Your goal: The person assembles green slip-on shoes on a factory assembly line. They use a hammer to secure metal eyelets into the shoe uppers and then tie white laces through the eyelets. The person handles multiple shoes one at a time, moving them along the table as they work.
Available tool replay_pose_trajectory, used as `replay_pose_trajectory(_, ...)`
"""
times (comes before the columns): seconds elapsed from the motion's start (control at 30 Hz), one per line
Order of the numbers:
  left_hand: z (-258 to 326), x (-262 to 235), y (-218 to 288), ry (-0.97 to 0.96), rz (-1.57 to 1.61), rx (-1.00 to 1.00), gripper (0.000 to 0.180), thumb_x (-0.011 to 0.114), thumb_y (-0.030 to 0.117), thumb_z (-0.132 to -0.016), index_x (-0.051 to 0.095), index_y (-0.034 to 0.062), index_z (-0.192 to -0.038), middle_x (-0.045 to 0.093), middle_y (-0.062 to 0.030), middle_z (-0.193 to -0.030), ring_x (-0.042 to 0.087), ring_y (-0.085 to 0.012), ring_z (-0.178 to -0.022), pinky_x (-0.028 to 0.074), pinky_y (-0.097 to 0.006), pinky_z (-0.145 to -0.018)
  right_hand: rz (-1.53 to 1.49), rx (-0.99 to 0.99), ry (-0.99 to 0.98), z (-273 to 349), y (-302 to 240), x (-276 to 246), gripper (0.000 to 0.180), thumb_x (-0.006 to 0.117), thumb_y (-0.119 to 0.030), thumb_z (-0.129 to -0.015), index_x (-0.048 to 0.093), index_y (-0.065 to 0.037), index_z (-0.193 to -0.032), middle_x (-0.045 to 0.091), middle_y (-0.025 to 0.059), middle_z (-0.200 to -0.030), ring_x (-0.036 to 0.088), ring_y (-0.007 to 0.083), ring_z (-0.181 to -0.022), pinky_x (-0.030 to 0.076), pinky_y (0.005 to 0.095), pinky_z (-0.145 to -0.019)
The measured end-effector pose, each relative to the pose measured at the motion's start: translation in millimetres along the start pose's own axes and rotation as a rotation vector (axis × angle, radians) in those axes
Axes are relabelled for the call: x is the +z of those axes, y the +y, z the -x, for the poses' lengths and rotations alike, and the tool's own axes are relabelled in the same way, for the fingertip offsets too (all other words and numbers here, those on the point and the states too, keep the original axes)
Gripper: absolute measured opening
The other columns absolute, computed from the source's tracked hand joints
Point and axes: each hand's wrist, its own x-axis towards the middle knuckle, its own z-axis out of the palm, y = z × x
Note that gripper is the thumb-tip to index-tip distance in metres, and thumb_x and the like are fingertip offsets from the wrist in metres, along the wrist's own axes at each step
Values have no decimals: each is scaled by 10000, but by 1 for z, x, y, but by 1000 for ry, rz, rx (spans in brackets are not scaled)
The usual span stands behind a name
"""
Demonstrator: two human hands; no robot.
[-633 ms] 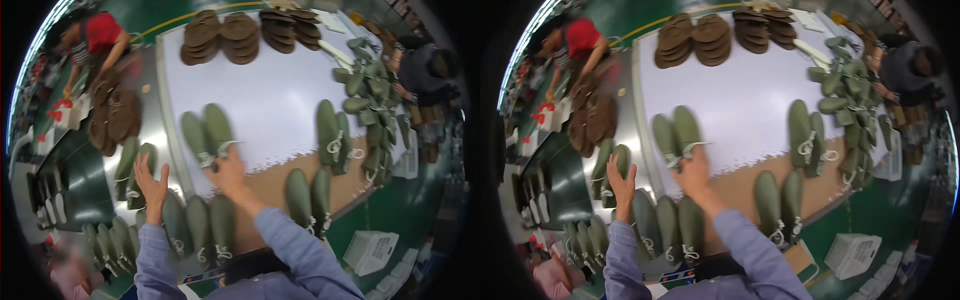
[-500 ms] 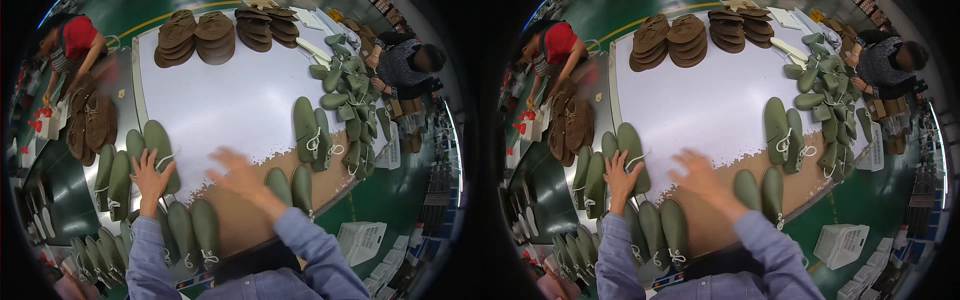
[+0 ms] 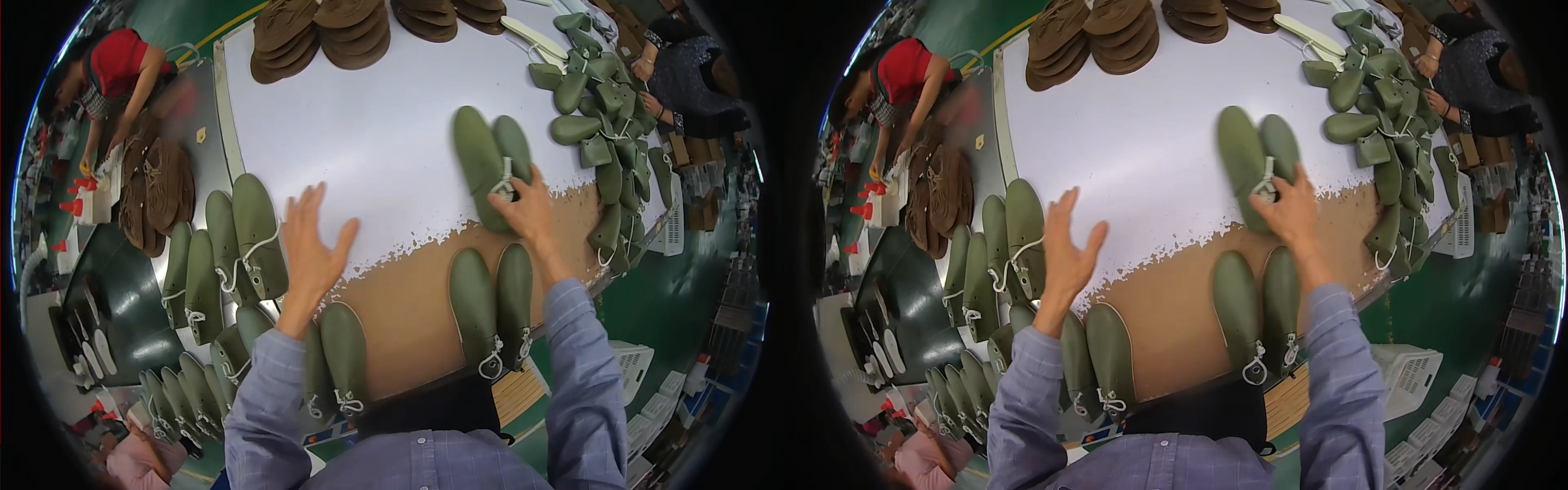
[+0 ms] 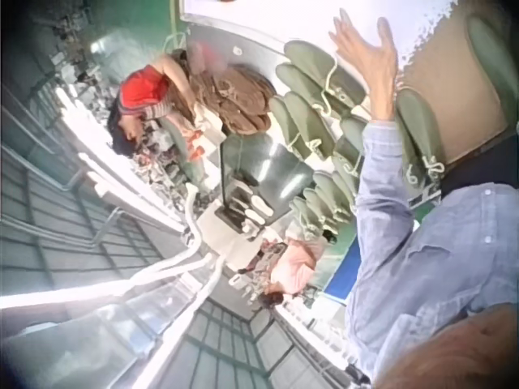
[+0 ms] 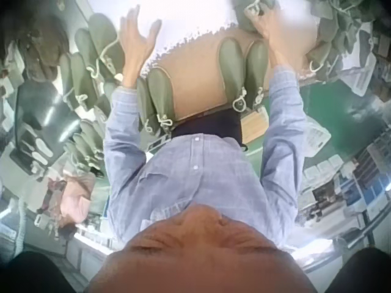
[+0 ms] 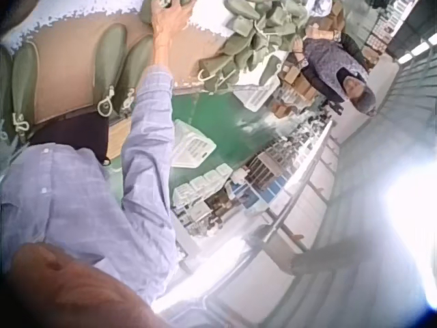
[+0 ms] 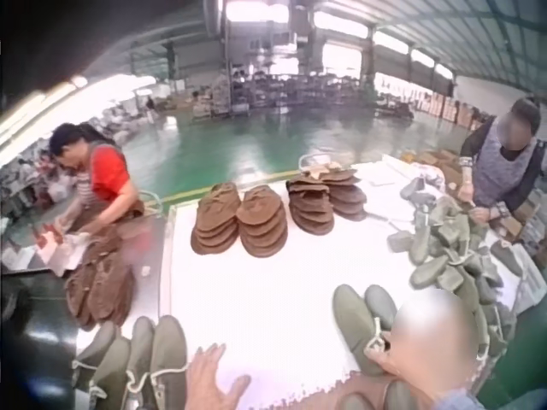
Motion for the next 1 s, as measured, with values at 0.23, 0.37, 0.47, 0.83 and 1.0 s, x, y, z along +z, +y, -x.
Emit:
replay_pose_trajectory(0.23, -32, 29, 53, -204, 56, -56, 836, 742, 529, -876, 458, 68, -1513, 355, -288, -1577, 286, -434, -1497, 307, -476, -1200, -1198, -89, -508, 82, -115, -8, 591, 756, -252, -853, 594, -154, -1413, 511, 202, -1490, 609, 368, -1235, 488, 442, -1053)
replay_pose_trajectory(0.37, -12, 27, 20, -349, -579, -227, 861, 847, 535, -733, 537, 215, -1470, 353, -235, -1586, 347, -512, -1407, 240, -723, -1128, -475, -245, 9, 156, -33, -37, 577, 794, -219, -839, 593, -76, -1361, 579, 205, -1399, 620, 350, -1204, 487, 437, -1038)
replay_pose_trajectory(0.47, 3, 37, -33, -71, -636, 63, 686, 845, 349, -741, 594, 232, -1368, 436, -165, -1520, 395, -485, -1373, 294, -751, -1072, -288, 197, -220, 221, 37, -54, 820, 816, -367, -806, 482, -30, -1475, 468, 280, -1499, 457, 411, -1396, 379, 474, -1149)
replay_pose_trajectory(0.83, 152, -43, -17, 228, 10, -41, 475, 749, 109, -874, 599, 32, -1318, 617, -194, -1341, 546, -401, -1288, 407, -479, -1118, -595, 70, -290, 284, -2, 14, 783, 689, -55, -846, 356, -37, -1555, 439, 255, -1532, 439, 395, -1416, 350, 443, -1169)
replay_pose_trajectory(1.0, 301, -36, -27, 96, -53, -306, 422, 697, 195, -913, 637, 42, -1301, 639, -174, -1317, 489, -422, -1344, 390, -510, -1114, -529, -140, -472, 309, -70, 37, 890, 728, -129, -832, 259, -1, -1577, 367, 299, -1543, 366, 463, -1433, 297, 477, -1194)
